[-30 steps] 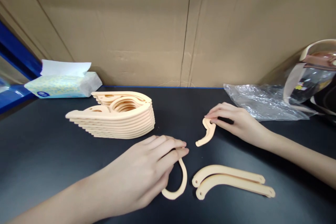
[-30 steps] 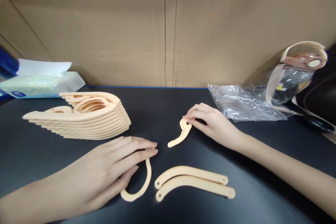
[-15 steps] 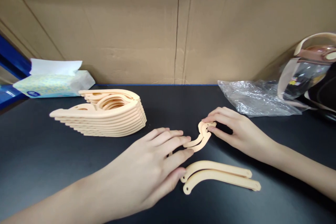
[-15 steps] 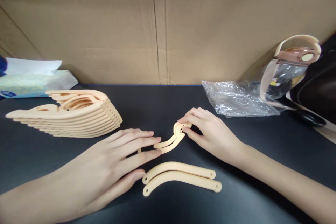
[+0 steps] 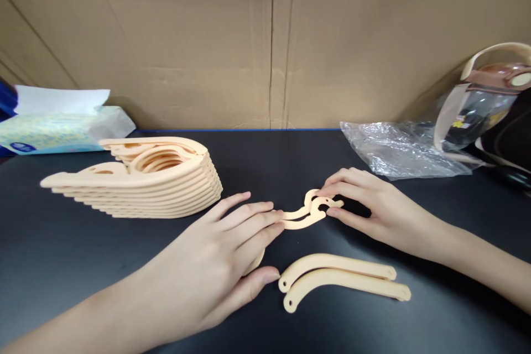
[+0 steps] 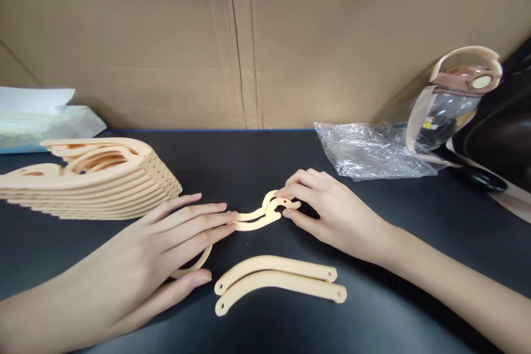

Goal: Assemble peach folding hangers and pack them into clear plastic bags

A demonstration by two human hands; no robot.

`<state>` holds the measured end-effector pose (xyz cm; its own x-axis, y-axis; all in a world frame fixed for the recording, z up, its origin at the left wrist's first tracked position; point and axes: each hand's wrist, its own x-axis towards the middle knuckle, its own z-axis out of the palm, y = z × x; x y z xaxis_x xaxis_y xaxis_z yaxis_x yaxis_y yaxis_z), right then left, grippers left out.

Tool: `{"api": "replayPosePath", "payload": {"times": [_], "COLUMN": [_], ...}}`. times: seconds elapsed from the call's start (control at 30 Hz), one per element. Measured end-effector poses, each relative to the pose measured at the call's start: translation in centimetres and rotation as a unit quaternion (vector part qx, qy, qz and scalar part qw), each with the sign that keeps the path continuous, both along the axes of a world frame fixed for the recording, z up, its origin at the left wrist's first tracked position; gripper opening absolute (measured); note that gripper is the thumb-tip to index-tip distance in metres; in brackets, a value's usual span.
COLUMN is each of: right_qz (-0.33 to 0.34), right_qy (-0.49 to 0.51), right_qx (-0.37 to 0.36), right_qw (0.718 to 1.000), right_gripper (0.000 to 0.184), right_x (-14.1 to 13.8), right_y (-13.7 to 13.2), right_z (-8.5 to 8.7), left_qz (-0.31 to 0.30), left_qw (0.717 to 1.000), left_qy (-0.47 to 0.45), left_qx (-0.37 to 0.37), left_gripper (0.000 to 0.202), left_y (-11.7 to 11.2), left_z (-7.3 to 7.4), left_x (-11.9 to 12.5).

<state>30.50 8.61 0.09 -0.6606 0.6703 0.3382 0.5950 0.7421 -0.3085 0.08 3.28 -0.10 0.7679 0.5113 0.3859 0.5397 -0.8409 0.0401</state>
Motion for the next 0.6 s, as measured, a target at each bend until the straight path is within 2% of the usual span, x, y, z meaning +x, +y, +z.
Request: {"api": "replayPosePath", "payload": {"times": [0.3, 0.6], "right_qz": [0.009, 0.015], "right_qy": [-0.014, -0.008], "right_qx": [-0.011, -0.025], "right_qw": [1.0, 1.0], "right_gripper": [0.027, 0.032], "right_x": [0.35, 0.3], "right_y": [0.29, 0.27], "right_z": [-0.17, -0.25], "left_qz": [0.042, 0.039], "left_qw": [0.999, 0.999], "left_qy": [0.003, -0.007], "left_qx": [0.002, -0.006], "left_gripper": [0.041, 0.041], "left_y": [-0.04, 0.03], "left_z": [-0.5, -0.58], "left_x": [-0.35, -0.32]}}
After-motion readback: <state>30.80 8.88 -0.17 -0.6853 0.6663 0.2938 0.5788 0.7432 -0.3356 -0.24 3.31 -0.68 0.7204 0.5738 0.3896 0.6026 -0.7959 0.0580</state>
